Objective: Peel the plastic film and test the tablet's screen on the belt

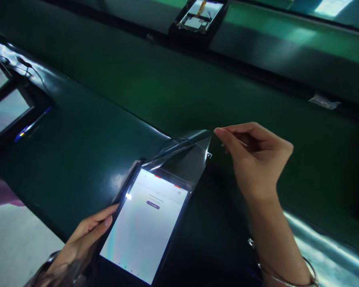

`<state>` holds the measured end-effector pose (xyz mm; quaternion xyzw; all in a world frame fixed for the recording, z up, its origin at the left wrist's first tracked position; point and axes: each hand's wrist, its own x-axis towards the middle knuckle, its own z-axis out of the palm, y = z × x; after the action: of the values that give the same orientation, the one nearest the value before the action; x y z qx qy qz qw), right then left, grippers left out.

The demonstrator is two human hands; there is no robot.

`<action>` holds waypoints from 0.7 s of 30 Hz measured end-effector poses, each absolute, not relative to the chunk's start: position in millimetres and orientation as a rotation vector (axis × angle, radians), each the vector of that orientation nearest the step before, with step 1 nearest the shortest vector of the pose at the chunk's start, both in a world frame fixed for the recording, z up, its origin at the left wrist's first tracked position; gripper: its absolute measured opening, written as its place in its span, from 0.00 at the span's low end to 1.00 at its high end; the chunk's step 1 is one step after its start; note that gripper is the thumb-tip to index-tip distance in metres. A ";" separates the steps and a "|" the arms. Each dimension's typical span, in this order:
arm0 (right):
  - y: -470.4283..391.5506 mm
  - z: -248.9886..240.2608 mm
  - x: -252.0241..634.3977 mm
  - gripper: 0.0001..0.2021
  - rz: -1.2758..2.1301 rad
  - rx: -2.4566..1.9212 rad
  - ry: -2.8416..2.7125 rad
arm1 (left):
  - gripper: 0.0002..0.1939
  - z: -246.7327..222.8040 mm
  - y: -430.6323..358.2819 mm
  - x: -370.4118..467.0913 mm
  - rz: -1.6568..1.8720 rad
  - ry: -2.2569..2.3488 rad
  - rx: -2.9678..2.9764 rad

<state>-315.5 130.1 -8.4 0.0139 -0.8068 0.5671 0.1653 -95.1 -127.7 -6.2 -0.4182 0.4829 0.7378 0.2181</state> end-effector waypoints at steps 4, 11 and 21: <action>130.9 -10.7 -318.3 0.05 1.566 0.003 -2.264 | 0.21 -9.0 -130.8 -91.6 2.039 1.332 -1.062; 125.2 -3.6 -318.2 0.07 1.580 -0.156 -2.262 | 0.20 -8.1 -132.2 -89.8 2.002 1.421 -0.997; 126.0 -3.3 -319.4 0.06 1.568 -0.190 -2.205 | 0.24 -8.2 -131.2 -92.3 2.018 1.365 -0.977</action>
<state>-319.4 126.0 -3.3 -0.0683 -0.7944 0.5648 0.2129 -92.3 -131.2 -8.2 -0.3599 0.5027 0.7432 0.2557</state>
